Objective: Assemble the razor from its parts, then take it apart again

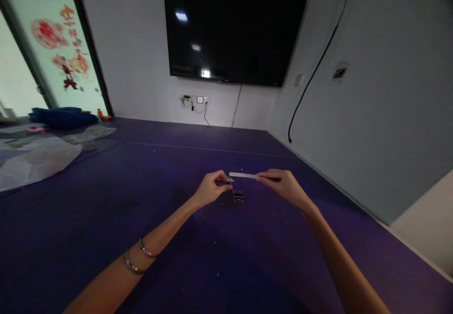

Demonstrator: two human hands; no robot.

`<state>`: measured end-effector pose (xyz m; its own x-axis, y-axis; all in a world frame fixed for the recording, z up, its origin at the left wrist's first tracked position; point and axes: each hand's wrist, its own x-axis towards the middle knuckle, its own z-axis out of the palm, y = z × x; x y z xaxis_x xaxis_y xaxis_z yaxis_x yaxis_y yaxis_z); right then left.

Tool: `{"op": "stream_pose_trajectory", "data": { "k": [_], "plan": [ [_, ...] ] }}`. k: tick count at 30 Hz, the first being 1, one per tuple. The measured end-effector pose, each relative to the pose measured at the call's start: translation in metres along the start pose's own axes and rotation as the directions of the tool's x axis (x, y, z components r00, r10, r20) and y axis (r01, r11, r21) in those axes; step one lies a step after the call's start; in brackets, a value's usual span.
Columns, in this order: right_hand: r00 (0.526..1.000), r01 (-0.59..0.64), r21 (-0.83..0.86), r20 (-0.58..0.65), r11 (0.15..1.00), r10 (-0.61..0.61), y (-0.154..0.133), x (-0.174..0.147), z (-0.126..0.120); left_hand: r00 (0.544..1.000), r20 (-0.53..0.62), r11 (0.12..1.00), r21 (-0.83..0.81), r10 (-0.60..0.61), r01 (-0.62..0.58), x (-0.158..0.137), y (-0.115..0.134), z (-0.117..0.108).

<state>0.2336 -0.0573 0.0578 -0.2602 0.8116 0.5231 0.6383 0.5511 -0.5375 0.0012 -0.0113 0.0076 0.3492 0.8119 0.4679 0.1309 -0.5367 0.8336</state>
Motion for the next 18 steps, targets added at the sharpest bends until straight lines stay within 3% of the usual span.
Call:
{"op": "stream_pose_trajectory", "data": {
  "k": [5,11,18],
  "plan": [
    [0.997,0.014,0.04,0.074,0.999,-0.017,-0.0038,-0.0009,0.0017,1.0,0.028,1.0,-0.015,-0.004,0.004,-0.0003,0.0009,-0.0001],
    [1.0,-0.007,0.032,0.013,0.999,0.006,-0.0004,-0.0002,0.0006,1.0,0.025,1.0,-0.014,-0.007,0.008,-0.0007,-0.0048,0.0005],
    [0.998,0.004,0.052,0.065,0.999,-0.007,-0.0011,-0.0002,0.0003,0.999,0.042,1.0,-0.024,0.014,-0.013,-0.0017,-0.0051,0.0005]
  ]
}}
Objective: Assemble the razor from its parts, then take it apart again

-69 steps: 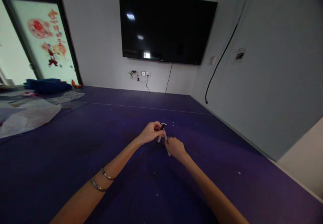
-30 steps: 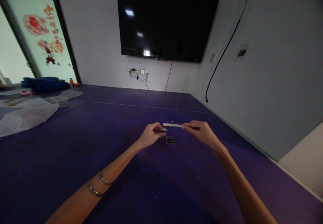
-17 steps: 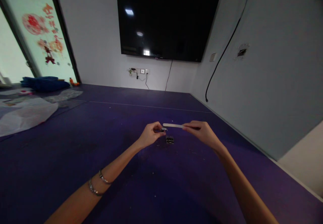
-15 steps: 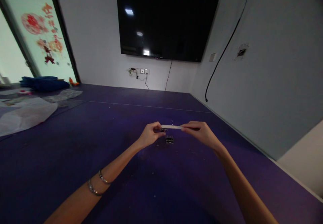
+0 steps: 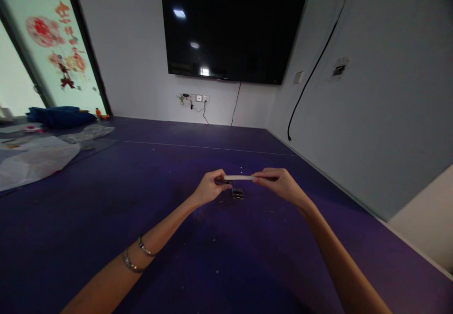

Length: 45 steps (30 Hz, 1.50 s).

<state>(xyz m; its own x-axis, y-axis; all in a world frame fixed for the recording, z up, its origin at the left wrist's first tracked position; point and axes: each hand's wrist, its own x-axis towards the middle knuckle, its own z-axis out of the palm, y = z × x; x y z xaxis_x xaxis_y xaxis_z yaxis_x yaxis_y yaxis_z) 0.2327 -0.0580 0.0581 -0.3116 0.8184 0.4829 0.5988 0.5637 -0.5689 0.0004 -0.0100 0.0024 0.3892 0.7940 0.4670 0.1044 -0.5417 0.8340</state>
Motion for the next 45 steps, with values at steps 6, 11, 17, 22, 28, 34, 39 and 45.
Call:
{"op": "stream_pose_trajectory", "data": {
  "k": [6,11,17,22,28,34,39,45],
  "plan": [
    [0.999,-0.013,-0.012,-0.032,1.0,0.012,0.004,-0.001,-0.001,1.0,0.0,1.0,0.01,-0.009,0.009,0.0,0.002,0.0],
    [1.0,-0.01,0.012,0.003,1.0,0.01,0.002,0.0,0.0,1.0,0.0,1.0,-0.005,-0.018,0.018,0.0,0.005,0.001],
    [0.999,-0.03,0.024,-0.011,0.999,0.03,0.002,-0.001,-0.001,1.0,0.01,1.0,-0.007,-0.023,0.023,-0.001,0.004,0.001],
    [1.0,-0.03,0.038,0.004,0.999,0.03,0.002,-0.001,0.001,1.0,0.013,1.0,-0.011,-0.02,0.02,-0.001,0.007,0.0],
    [0.999,-0.016,0.076,0.036,0.997,0.013,0.003,0.0,-0.002,1.0,0.007,1.0,-0.008,-0.009,0.009,-0.001,0.008,-0.001],
    [0.999,-0.04,0.072,0.019,0.997,0.039,0.005,0.0,-0.003,1.0,0.013,0.999,-0.031,-0.018,0.018,-0.002,0.012,-0.001],
    [0.998,-0.014,0.096,0.06,0.995,0.008,0.006,-0.001,-0.004,1.0,0.008,0.999,-0.034,-0.015,0.015,-0.002,0.013,-0.002],
    [0.999,-0.022,0.099,0.05,0.995,0.017,0.012,0.0,-0.005,1.0,0.002,1.0,-0.014,0.0,0.0,-0.002,0.013,-0.002]
  ]
}}
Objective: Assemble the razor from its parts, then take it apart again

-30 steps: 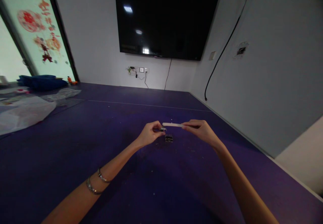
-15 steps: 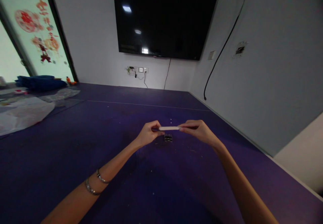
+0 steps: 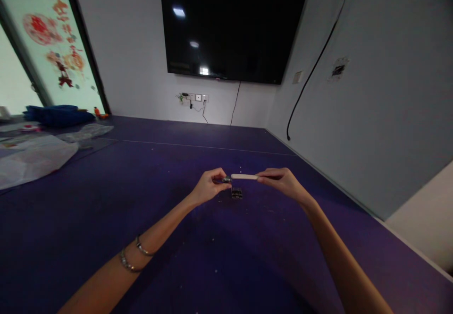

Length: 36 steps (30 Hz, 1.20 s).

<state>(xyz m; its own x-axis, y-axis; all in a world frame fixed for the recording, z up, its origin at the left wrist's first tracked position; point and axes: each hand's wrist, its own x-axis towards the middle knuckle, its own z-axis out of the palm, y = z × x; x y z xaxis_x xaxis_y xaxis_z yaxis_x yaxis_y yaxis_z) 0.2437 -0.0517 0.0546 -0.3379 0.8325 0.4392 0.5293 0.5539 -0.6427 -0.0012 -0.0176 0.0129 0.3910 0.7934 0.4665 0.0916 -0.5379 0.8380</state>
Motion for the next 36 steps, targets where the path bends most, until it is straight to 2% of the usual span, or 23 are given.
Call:
{"op": "stream_pose_trajectory", "data": {
  "k": [6,11,15,21,26,31,36],
  "plan": [
    [0.998,0.007,0.037,0.056,0.999,-0.009,0.003,0.0,0.0,0.999,-0.003,0.999,-0.023,-0.04,0.04,0.0,0.003,0.0],
    [1.0,-0.021,0.041,0.018,0.999,0.02,0.006,-0.001,-0.002,0.998,0.001,0.996,-0.068,-0.057,0.056,0.0,0.006,-0.001],
    [0.999,0.008,0.047,0.043,0.999,-0.01,0.006,0.0,0.0,0.999,0.0,0.998,-0.05,-0.046,0.046,0.0,0.004,0.001],
    [1.0,-0.015,0.057,0.021,0.998,0.014,0.01,0.0,0.0,0.999,0.002,0.998,-0.051,-0.04,0.04,0.0,0.004,0.001],
    [0.998,-0.003,0.07,0.056,0.998,-0.001,0.008,0.001,0.002,0.999,0.009,0.998,-0.051,-0.038,0.039,0.001,0.002,0.002],
    [1.0,-0.028,0.066,0.004,0.997,0.028,0.012,0.001,0.003,0.999,0.023,0.999,-0.028,-0.031,0.032,-0.001,0.0,0.004],
    [0.998,-0.008,0.066,0.067,0.998,0.004,0.009,0.003,0.005,0.999,0.029,0.999,-0.035,-0.029,0.03,-0.001,0.0,0.003]
  ]
}}
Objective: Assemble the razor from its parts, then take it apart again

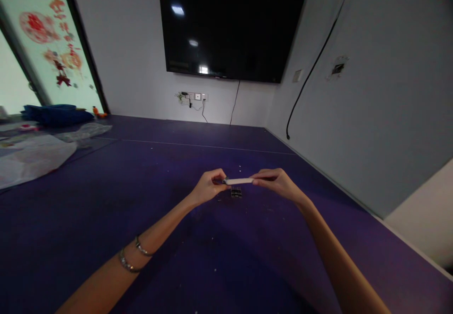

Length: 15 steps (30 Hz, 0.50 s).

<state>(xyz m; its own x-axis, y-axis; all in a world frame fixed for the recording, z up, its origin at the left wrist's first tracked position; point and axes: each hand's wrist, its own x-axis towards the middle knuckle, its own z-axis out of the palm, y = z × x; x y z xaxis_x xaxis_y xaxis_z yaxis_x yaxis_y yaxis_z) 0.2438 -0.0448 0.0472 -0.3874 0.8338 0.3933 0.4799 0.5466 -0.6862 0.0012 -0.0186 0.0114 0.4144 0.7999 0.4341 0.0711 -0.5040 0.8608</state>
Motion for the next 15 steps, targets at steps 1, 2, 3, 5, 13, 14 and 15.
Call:
{"op": "stream_pose_trajectory", "data": {
  "k": [1,2,3,5,13,14,15],
  "plan": [
    [1.0,0.0,-0.002,0.001,1.0,0.0,-0.0002,0.0002,0.0002,1.0,0.001,1.0,-0.004,0.001,-0.001,0.0002,-0.0001,-0.0002],
    [1.0,-0.002,-0.004,-0.008,1.0,0.002,-0.0001,0.0002,0.0003,1.0,0.001,1.0,-0.009,0.004,-0.004,0.0004,-0.0005,-0.0005],
    [1.0,-0.004,-0.004,-0.024,1.0,0.004,0.0001,0.0002,0.0003,1.0,0.002,1.0,-0.012,0.009,-0.009,0.0005,-0.0012,-0.0007],
    [0.998,-0.006,-0.007,-0.056,1.0,0.006,0.0001,-0.0001,0.0001,1.0,0.001,1.0,-0.013,0.019,-0.019,0.001,-0.0032,-0.001],
    [0.999,-0.008,-0.025,-0.053,1.0,0.007,-0.0068,-0.0005,0.0012,1.0,0.004,1.0,-0.013,0.011,-0.011,0.0011,-0.0043,-0.0001],
    [0.997,-0.023,-0.029,-0.079,0.999,0.02,-0.0068,-0.0006,0.0012,1.0,0.002,1.0,-0.009,0.01,-0.01,0.0008,-0.0035,0.0],
    [0.994,-0.036,-0.032,-0.105,0.999,0.032,-0.0067,-0.0008,0.0011,1.0,0.001,1.0,-0.005,0.009,-0.009,0.0006,-0.0027,0.0002]
  ]
}}
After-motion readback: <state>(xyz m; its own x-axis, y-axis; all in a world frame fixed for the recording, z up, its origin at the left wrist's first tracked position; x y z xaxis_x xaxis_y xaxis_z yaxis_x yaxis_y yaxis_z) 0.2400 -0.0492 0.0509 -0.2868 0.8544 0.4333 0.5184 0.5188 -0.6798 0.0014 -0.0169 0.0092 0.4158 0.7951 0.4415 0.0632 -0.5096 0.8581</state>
